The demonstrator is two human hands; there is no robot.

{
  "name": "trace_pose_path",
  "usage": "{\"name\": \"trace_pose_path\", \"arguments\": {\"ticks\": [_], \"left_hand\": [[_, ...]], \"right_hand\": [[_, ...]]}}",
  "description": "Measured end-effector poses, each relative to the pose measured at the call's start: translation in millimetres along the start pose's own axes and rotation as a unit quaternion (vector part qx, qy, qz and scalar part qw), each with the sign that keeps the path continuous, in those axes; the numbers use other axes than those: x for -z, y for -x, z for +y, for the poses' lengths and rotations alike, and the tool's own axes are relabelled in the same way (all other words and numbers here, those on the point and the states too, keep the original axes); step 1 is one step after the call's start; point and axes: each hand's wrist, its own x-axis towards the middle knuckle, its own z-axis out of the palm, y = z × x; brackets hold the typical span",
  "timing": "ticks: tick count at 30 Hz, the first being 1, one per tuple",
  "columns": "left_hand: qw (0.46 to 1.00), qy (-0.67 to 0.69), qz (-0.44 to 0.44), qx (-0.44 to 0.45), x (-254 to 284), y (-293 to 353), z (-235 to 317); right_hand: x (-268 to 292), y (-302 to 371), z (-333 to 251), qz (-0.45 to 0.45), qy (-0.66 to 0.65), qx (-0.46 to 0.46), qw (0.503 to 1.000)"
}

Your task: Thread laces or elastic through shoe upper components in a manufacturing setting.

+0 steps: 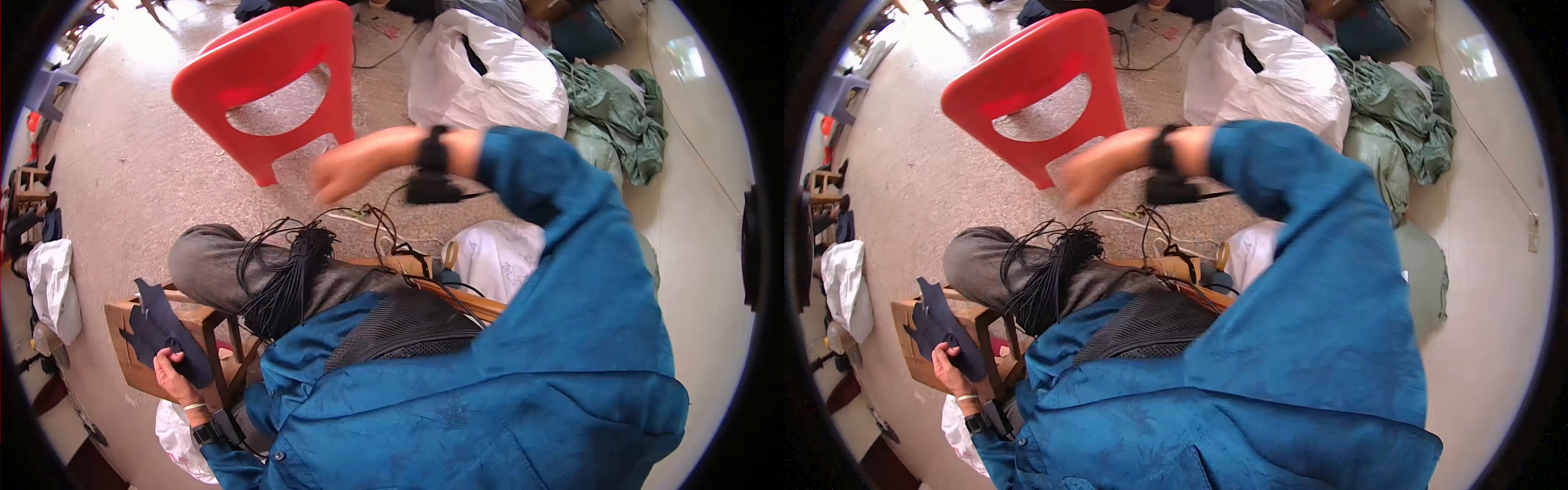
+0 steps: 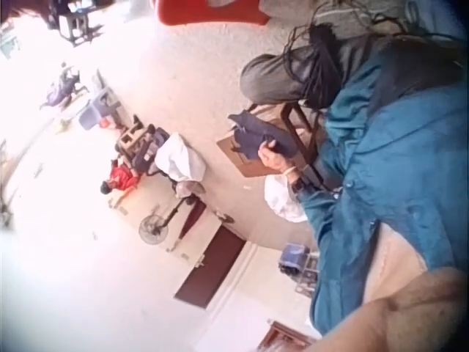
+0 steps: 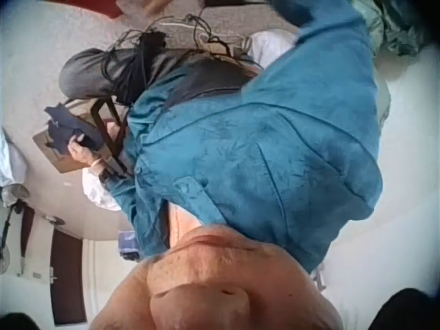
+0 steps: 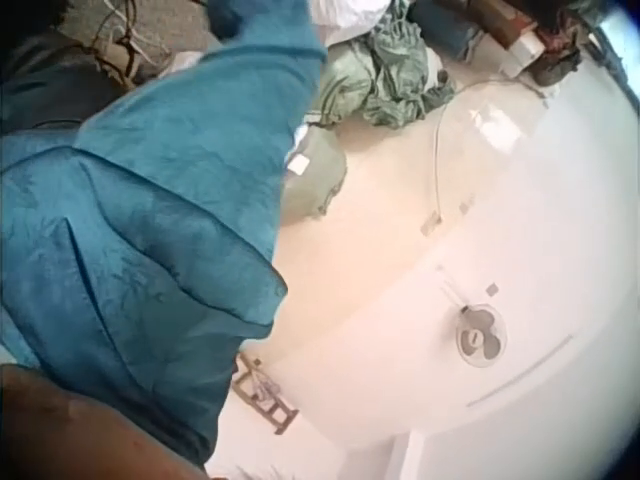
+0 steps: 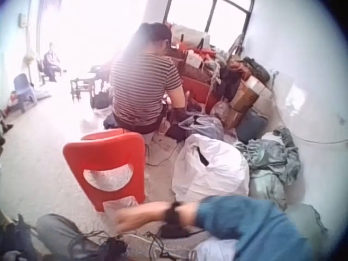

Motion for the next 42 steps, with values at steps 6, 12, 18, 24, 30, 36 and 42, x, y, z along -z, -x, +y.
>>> {"name": "trace_pose_path", "arguments": {"ticks": [6, 12, 18, 24, 30, 36, 42], "left_hand": [[0.999, -0.033, -0.018, 0.031, 3, -10, -4], [0.995, -0.058, -0.027, 0.082, 10, -14, 2], [0.985, -0.106, -0.074, 0.115, 6, -37, 1], [0.967, -0.175, -0.075, 0.169, 36, -45, 10], [0.957, -0.201, -0.099, 0.182, 4, -50, -3], [0.976, -0.163, -0.082, 0.120, 20, -41, -6], [0.979, -0.168, -0.071, 0.092, 7, -27, -1]], "right_hand": [[-189, 304, 112, 0.545, -0.121, -0.428, 0.711], [-442, 379, 82, 0.415, -0.077, -0.721, 0.550], [-540, 342, 80, 0.396, -0.307, -0.771, 0.392], [-537, 312, 90, 0.210, -0.378, -0.744, 0.510], [-651, 347, 117, 0.102, -0.138, -0.620, 0.765], [-534, 376, 144, 0.448, -0.070, -0.498, 0.739], [-377, 394, 133, 0.569, 0.015, -0.410, 0.713]]}}
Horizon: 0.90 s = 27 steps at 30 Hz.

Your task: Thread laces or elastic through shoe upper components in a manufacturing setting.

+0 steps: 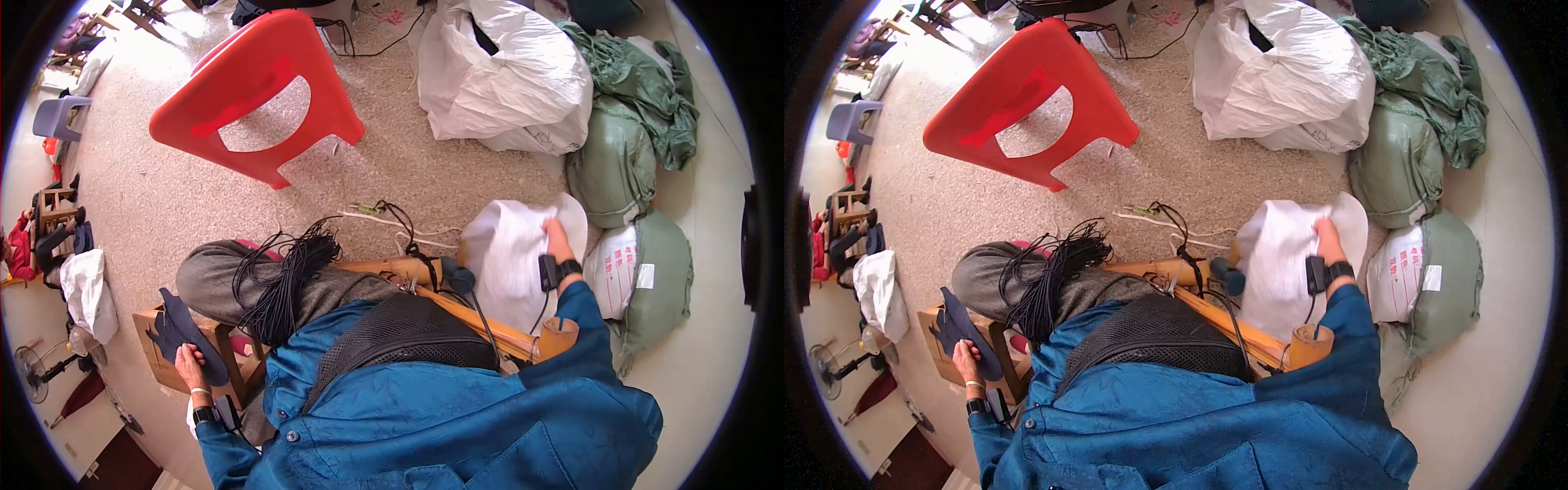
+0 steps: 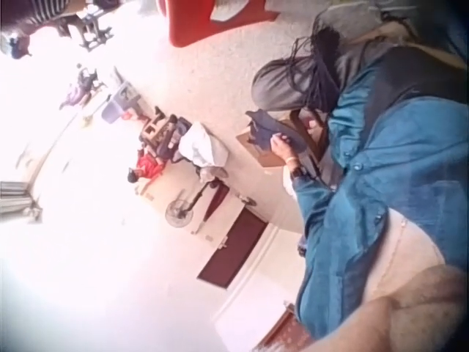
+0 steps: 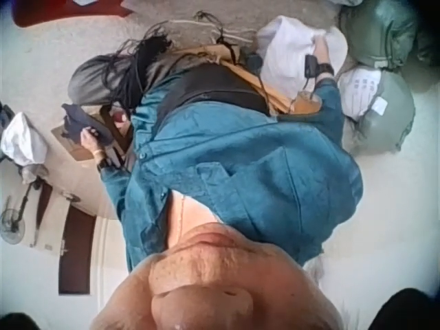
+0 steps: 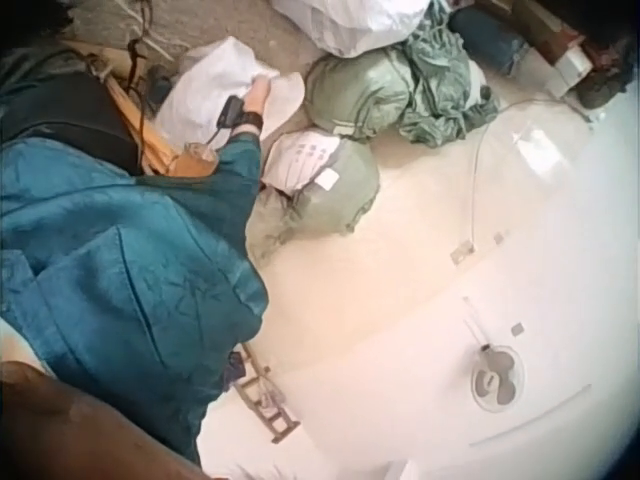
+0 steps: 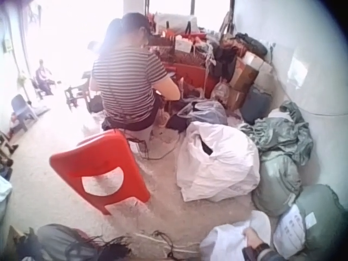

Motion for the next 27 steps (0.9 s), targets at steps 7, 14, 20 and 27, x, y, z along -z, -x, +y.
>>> {"name": "trace_pose_path", "arguments": {"ticks": [7, 14, 20, 27], "left_hand": [[0.999, 0.003, 0.015, -0.028, -11, 11, -3], [1.000, -0.012, 0.023, -0.009, -10, 16, 3], [0.999, -0.013, 0.031, -0.010, -10, 13, 1], [0.999, -0.028, 0.022, -0.016, -15, 3, -5]], "right_hand": [[31, -147, -49, 0.093, -0.576, -0.423, 0.693], [33, -158, -117, 0.064, -0.561, -0.366, 0.740], [14, -199, -180, 0.023, -0.588, -0.335, 0.736], [23, -285, -199, -0.150, -0.686, -0.030, 0.712]]}}
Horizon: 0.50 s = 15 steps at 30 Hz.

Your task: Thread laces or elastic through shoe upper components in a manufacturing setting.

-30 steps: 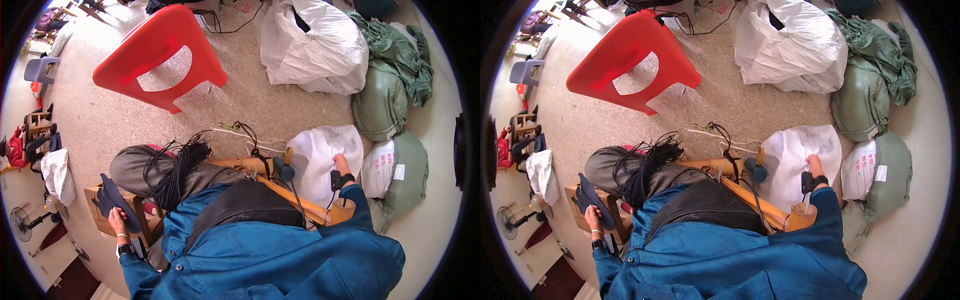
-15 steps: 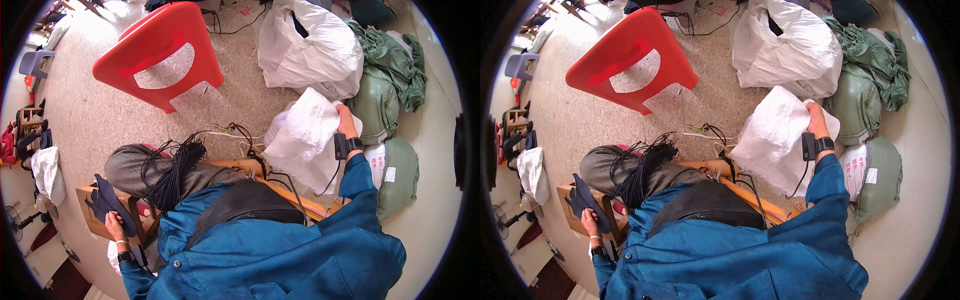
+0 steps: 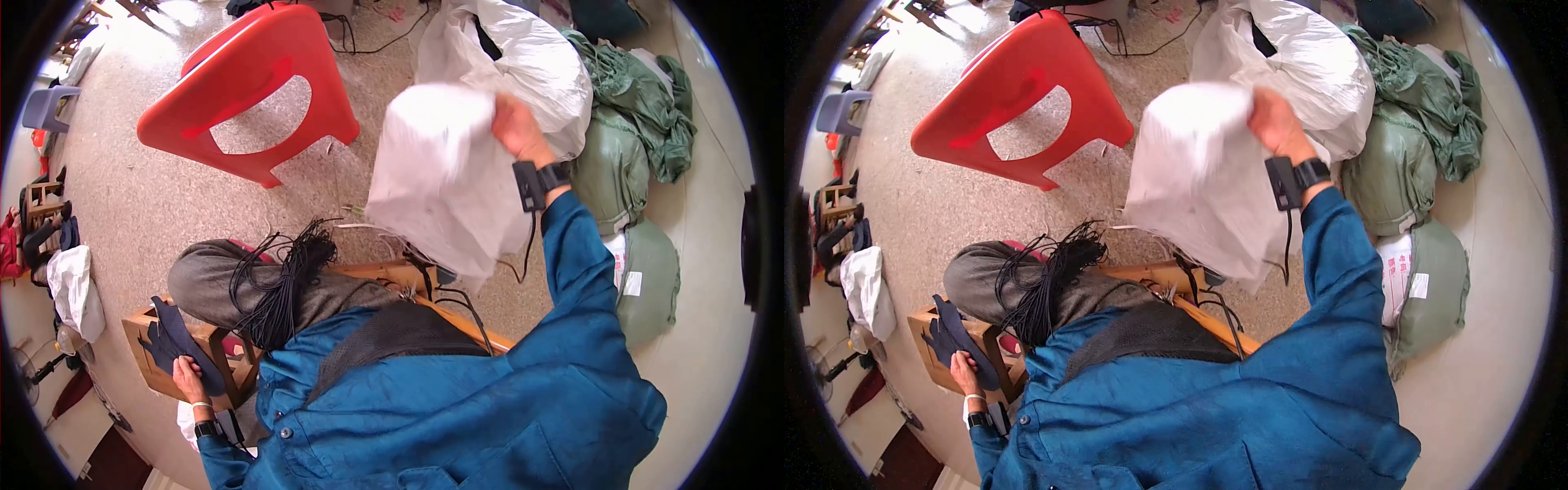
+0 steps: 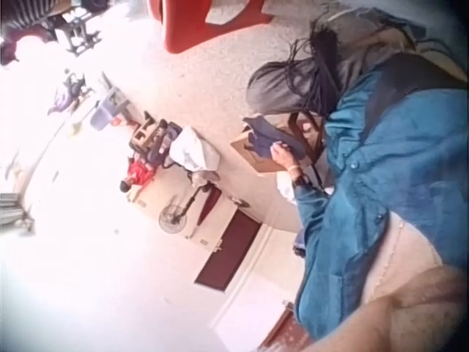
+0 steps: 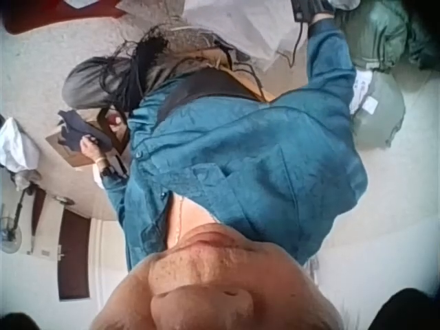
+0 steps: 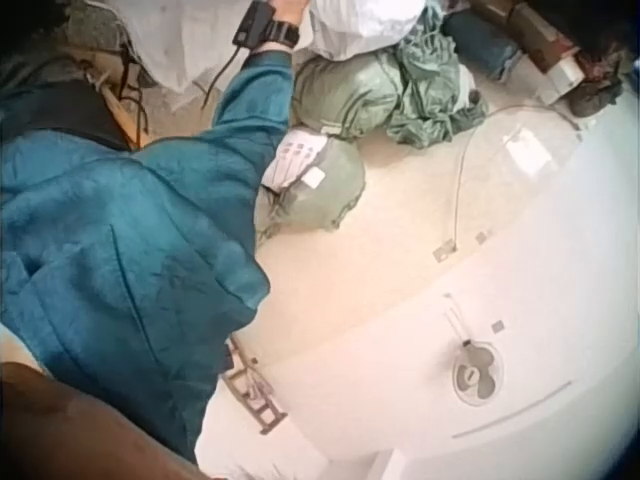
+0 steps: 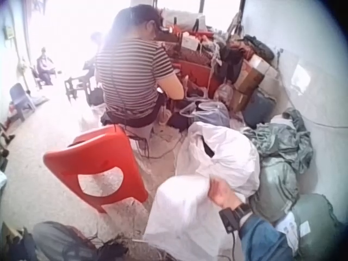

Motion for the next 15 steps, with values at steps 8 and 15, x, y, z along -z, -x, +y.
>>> {"name": "trace_pose_path", "arguments": {"ticks": [8, 15], "left_hand": [[1.000, 0.000, 0.013, -0.016, -3, 14, 8], [0.999, -0.010, 0.013, -0.050, 1, 16, -1]], "right_hand": [[-110, 64, 94, -0.192, 0.167, -0.396, 0.882], [-7, 121, 153, -0.203, 0.845, -0.110, 0.483]]}}
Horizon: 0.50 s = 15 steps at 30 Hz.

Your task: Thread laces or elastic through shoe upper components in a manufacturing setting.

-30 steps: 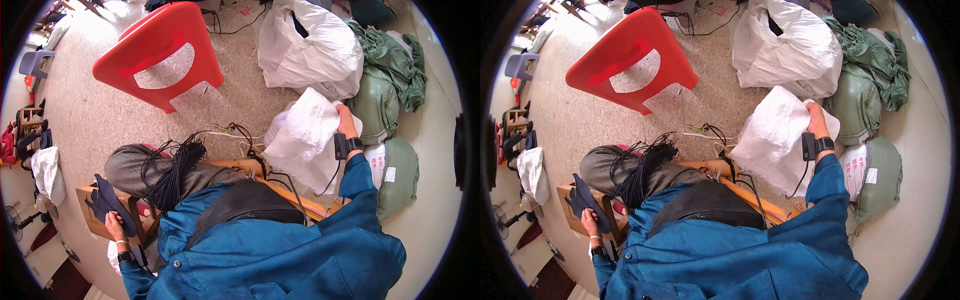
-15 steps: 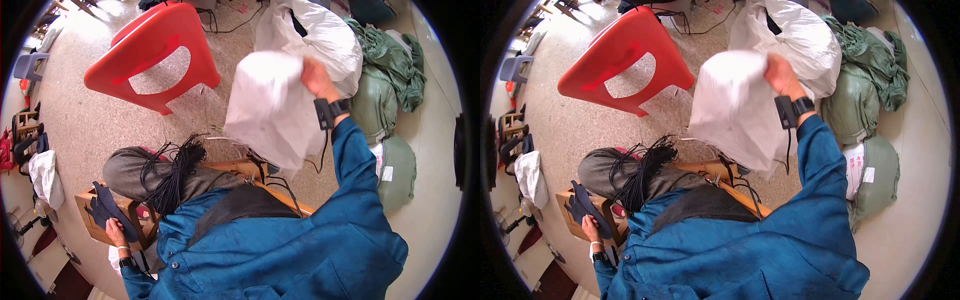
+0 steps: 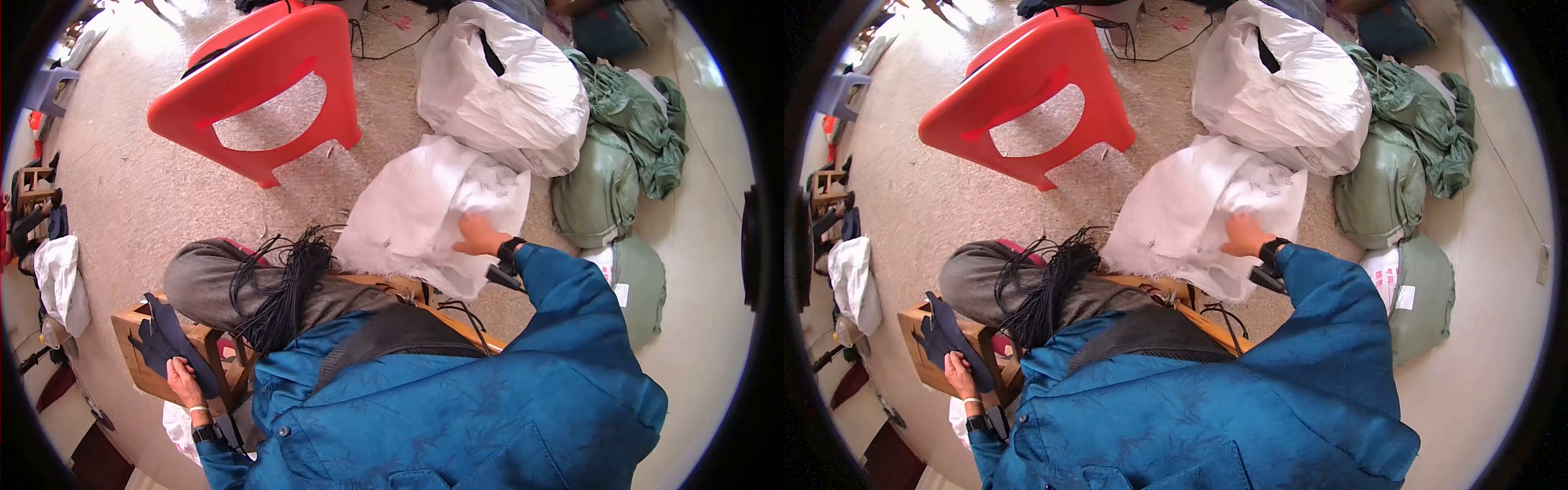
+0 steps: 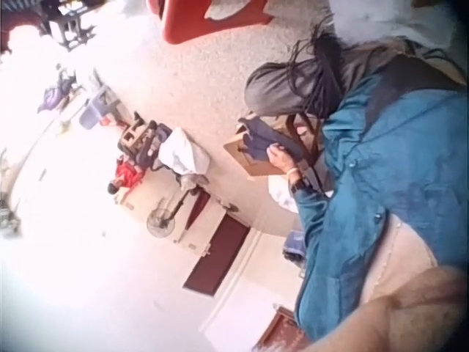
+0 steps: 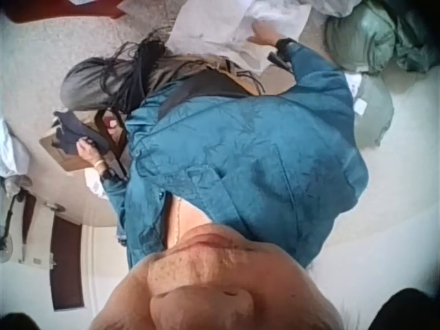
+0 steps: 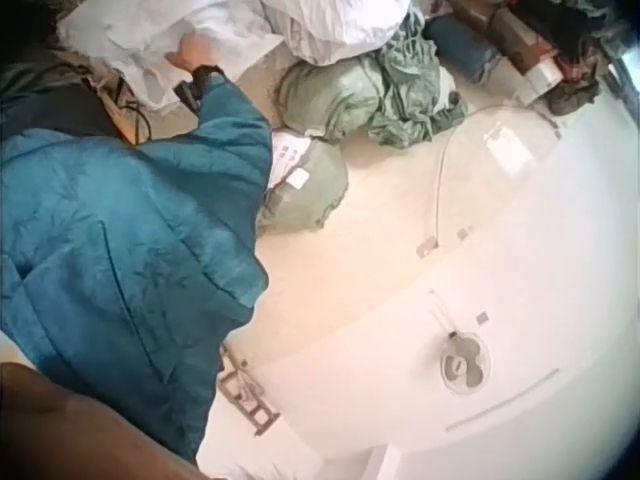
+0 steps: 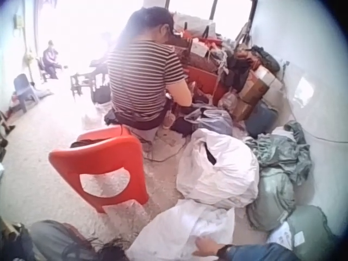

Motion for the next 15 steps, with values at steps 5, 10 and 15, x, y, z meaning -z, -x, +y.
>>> {"name": "trace_pose_path", "arguments": {"ticks": [5, 10, 15], "left_hand": [[1.000, -0.012, 0.015, -0.020, -4, 2, 1], [0.998, -0.026, 0.028, -0.042, -4, -3, -3], [0.999, -0.037, 0.016, -0.011, -7, 0, 23]], "right_hand": [[11, 35, 30, 0.290, 0.082, -0.106, 0.948], [-11, 13, -41, -0.145, -0.346, -0.124, 0.919], [-18, -20, -50, -0.047, -0.579, -0.358, 0.731]]}}
